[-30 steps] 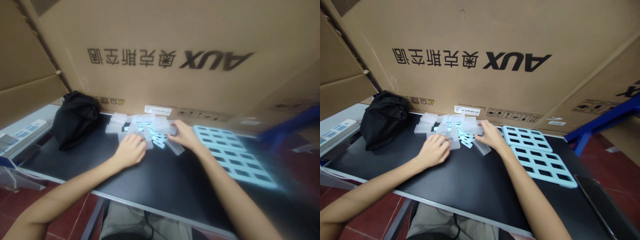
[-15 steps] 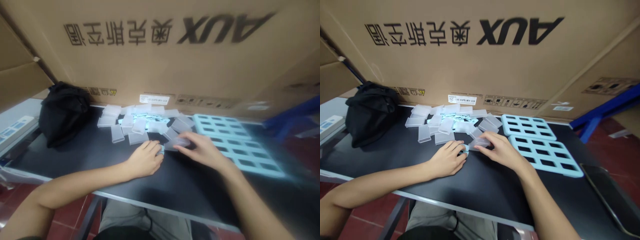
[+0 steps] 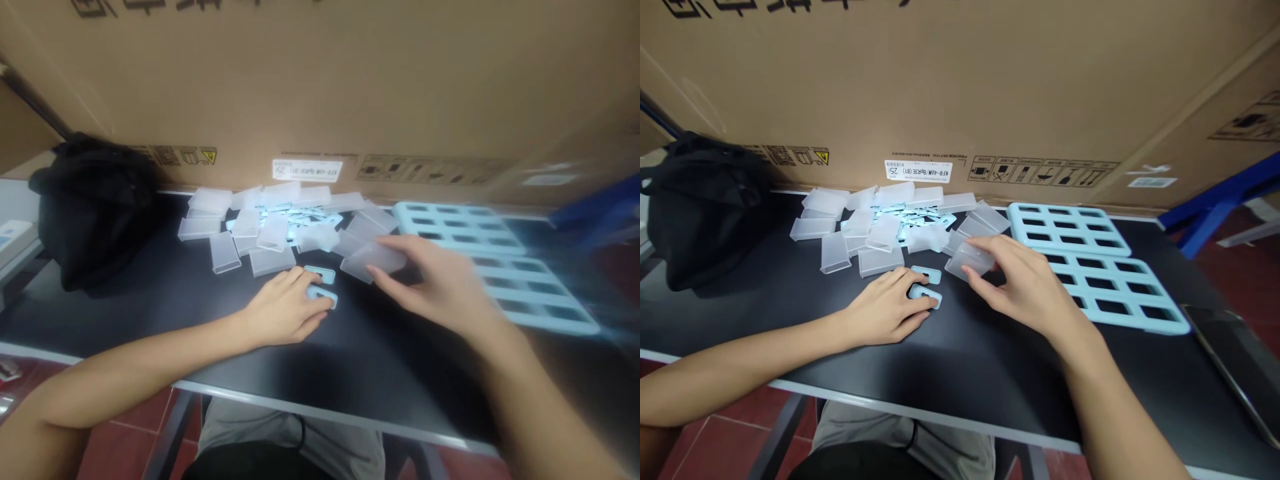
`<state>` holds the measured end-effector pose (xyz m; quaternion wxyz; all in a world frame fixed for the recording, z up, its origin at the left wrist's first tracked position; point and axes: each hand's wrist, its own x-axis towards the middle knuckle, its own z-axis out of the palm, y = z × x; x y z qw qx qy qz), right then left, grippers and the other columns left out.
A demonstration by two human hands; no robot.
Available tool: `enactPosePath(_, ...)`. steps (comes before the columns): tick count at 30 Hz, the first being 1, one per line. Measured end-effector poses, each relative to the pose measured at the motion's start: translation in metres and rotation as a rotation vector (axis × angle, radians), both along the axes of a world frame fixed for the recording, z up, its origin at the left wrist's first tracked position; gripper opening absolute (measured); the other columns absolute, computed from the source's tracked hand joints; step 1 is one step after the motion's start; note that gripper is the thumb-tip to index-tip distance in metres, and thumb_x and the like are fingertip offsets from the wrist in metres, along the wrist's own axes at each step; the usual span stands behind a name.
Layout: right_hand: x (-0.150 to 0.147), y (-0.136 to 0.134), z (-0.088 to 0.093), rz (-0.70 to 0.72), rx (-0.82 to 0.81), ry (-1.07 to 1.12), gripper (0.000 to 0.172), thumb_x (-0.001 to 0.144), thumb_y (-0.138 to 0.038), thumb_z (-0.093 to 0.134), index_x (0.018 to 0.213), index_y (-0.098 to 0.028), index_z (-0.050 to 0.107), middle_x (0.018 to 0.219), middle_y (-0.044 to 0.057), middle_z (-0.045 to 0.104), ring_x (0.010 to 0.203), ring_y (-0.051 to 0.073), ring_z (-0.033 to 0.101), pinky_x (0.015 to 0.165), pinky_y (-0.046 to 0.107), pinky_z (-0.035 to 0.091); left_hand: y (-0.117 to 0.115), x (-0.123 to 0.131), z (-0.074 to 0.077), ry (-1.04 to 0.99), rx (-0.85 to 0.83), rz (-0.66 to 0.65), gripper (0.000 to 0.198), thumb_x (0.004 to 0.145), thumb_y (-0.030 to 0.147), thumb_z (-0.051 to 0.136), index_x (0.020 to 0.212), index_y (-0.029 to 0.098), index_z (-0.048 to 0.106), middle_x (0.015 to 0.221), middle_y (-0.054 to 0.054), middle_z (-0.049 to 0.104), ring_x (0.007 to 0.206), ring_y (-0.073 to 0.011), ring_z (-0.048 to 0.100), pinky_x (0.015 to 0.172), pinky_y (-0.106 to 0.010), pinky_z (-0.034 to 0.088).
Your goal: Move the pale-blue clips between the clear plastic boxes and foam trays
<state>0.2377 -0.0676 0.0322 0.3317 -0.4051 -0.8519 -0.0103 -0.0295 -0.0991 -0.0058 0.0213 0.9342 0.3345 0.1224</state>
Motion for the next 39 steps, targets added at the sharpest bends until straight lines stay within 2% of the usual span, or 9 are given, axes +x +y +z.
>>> enactPosePath(3,-0.002,-0.001,-0.001,0.013,0.001,-0.014,0.030,0.094,-0.035,0.065,0.123,-0.026,0.063,0.102,0.008,0.074,0.078,0.022,0.070,0.067,0.035,0.056,0.001,-0.001,-0.003,-0.043,0.010,-0.008,0.028,0.102,0.035,0.051,0.122,0.025,0.070,0.144,-0.014,0.054,0.139,-0.0332,0.047,0.110,-0.048,0.048)
enactPosePath(5,-0.003,-0.003,-0.001,0.019,0.003,-0.006,0.033,0.094,-0.034,0.065,0.125,-0.026,0.063,0.104,0.008,0.075,0.080,0.023,0.071,0.068,0.035,0.057,0.001,-0.002,-0.003,-0.071,-0.007,-0.014,0.027,0.103,0.033,0.051,0.122,0.025,0.068,0.145,-0.013,0.054,0.139,-0.0318,0.047,0.111,-0.047,0.048)
enactPosePath(8,-0.005,-0.006,0.000,0.072,-0.004,0.022,0.037,0.094,-0.030,0.064,0.130,-0.026,0.061,0.108,0.008,0.075,0.084,0.023,0.073,0.069,0.034,0.058,0.001,-0.002,-0.002,-0.118,-0.099,-0.002,0.025,0.101,0.030,0.054,0.123,0.024,0.064,0.131,-0.011,0.063,0.123,-0.0293,0.057,0.100,-0.044,0.054)
enactPosePath(12,-0.010,-0.011,0.003,0.184,-0.059,0.043,0.044,0.094,-0.027,0.064,0.137,-0.028,0.059,0.111,0.008,0.075,0.088,0.024,0.073,0.073,0.036,0.059,0.004,-0.003,-0.003,-0.297,-0.313,0.098,0.029,0.092,0.029,0.066,0.118,0.021,0.055,0.111,-0.009,0.067,0.105,-0.0254,0.062,0.087,-0.039,0.057)
enactPosePath(16,-0.019,-0.014,0.004,0.305,-0.116,0.044,0.044,0.096,-0.022,0.061,0.140,-0.029,0.059,0.101,0.006,0.076,0.078,0.021,0.070,0.068,0.034,0.058,0.009,-0.004,-0.007,-0.456,-0.458,0.156,0.035,0.084,0.029,0.073,0.109,0.023,0.049,0.106,-0.007,0.064,0.095,-0.0229,0.065,0.080,-0.036,0.057)
enactPosePath(19,-0.026,-0.015,0.001,0.366,-0.148,0.047,0.046,0.097,-0.021,0.060,0.142,-0.030,0.059,0.100,0.005,0.076,0.079,0.020,0.068,0.070,0.034,0.058,0.012,-0.004,-0.010,-0.506,-0.511,0.159,0.040,0.083,0.030,0.075,0.110,0.023,0.046,0.106,-0.006,0.064,0.095,-0.0230,0.065,0.079,-0.036,0.057)
enactPosePath(23,-0.031,-0.014,-0.003,0.437,-0.196,0.042,0.051,0.098,-0.020,0.059,0.147,-0.034,0.056,0.109,0.005,0.076,0.088,0.020,0.070,0.077,0.035,0.060,0.013,-0.004,-0.011,-0.550,-0.543,0.158,0.045,0.081,0.031,0.078,0.112,0.023,0.046,0.105,-0.007,0.066,0.095,-0.0239,0.067,0.080,-0.037,0.057)
enactPosePath(29,-0.037,-0.013,-0.006,0.490,-0.186,0.044,0.057,0.099,-0.018,0.058,0.152,-0.037,0.051,0.115,0.005,0.076,0.092,0.019,0.070,0.080,0.035,0.060,0.014,-0.005,-0.010,-0.573,-0.560,0.143,0.044,0.081,0.029,0.077,0.112,0.023,0.046,0.108,-0.007,0.067,0.098,-0.0242,0.068,0.085,-0.037,0.057)
enactPosePath(39,-0.043,-0.019,-0.010,0.397,-0.176,0.064,0.050,0.097,-0.018,0.058,0.145,-0.031,0.058,0.110,0.006,0.078,0.085,0.019,0.073,0.075,0.034,0.061,0.011,-0.004,-0.009,-0.487,-0.505,0.171,0.040,0.082,0.030,0.074,0.112,0.023,0.048,0.110,-0.008,0.068,0.101,-0.0269,0.069,0.083,-0.040,0.058)
